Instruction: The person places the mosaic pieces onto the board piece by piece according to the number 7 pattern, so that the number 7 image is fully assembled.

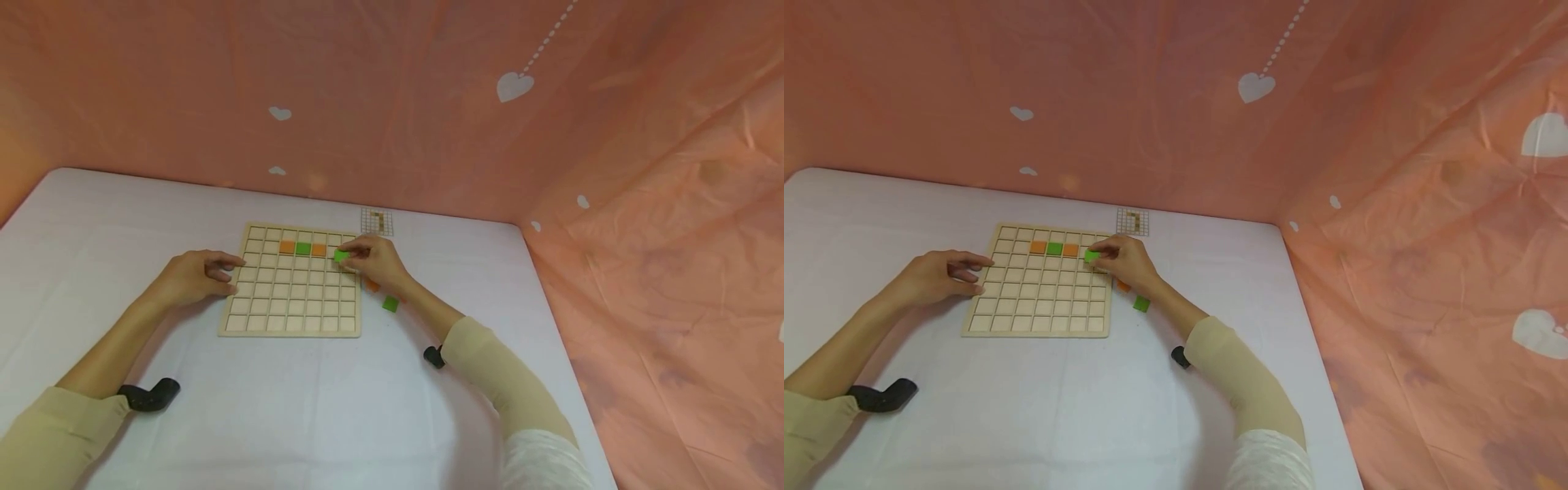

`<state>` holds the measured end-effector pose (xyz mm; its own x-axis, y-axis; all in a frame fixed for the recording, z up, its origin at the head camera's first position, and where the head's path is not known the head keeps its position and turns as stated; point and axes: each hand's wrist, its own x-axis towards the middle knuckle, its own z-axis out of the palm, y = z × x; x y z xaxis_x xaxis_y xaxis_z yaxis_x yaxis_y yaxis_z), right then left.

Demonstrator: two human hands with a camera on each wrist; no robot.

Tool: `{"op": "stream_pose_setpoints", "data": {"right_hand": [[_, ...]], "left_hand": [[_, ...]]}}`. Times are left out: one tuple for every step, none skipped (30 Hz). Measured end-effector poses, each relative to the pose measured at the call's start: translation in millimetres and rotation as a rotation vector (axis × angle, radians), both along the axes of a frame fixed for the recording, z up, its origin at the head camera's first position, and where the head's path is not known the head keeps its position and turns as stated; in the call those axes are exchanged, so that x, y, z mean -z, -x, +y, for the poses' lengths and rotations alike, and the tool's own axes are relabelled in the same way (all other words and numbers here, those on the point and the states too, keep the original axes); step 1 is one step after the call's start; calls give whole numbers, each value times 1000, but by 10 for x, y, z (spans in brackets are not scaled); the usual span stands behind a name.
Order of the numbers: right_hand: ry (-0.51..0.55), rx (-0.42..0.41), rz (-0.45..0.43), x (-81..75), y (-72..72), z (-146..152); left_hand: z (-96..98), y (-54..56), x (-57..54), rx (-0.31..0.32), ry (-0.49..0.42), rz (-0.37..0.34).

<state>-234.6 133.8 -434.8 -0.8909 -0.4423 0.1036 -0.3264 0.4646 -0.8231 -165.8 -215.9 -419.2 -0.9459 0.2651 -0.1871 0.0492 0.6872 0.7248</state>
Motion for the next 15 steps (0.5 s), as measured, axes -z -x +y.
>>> {"op": "stream_pose_setpoints", "data": {"right_hand": [[2, -2, -5, 8, -2, -27], [-2, -4, -8, 14, -6, -54], [-3, -7, -11, 20, -9, -81], [-8, -8, -6, 20, -13, -110], [-15, -8, -1, 19, -16, -138], [-27, -8, 5, 16, -21, -165], [-32, -7, 4, 13, -26, -193], [-48, -6, 10, 13, -28, -220], [-60, -3, 13, 12, -29, -247], [-77, -1, 17, 12, -28, -274], [-97, -3, 24, 19, -24, -298], [-114, -4, 32, 23, -21, -321], [-132, -6, 41, 31, -17, -343], [-150, -6, 50, 38, -15, -362], [-158, -6, 53, 46, -13, -378]], "left_hand": [[3, -4, -1, -1, 0, -2], [6, -6, -1, -3, 2, -4], [11, -11, -4, -4, 3, -5], [9, -13, -5, -2, 2, -3], [11, -14, -7, -3, 2, -3], [14, -13, -8, -6, 4, -3], [14, -12, -9, -6, 4, -2], [15, -11, -10, -6, 4, -1], [16, -10, -11, -7, 6, 0], [17, -9, -11, -8, 6, 2], [19, -8, -12, -10, 9, 3], [16, -6, -11, -7, 9, 5], [16, -7, -12, -6, 9, 2], [18, -9, -13, -7, 8, -2], [19, -9, -14, -6, 6, -8]]}}
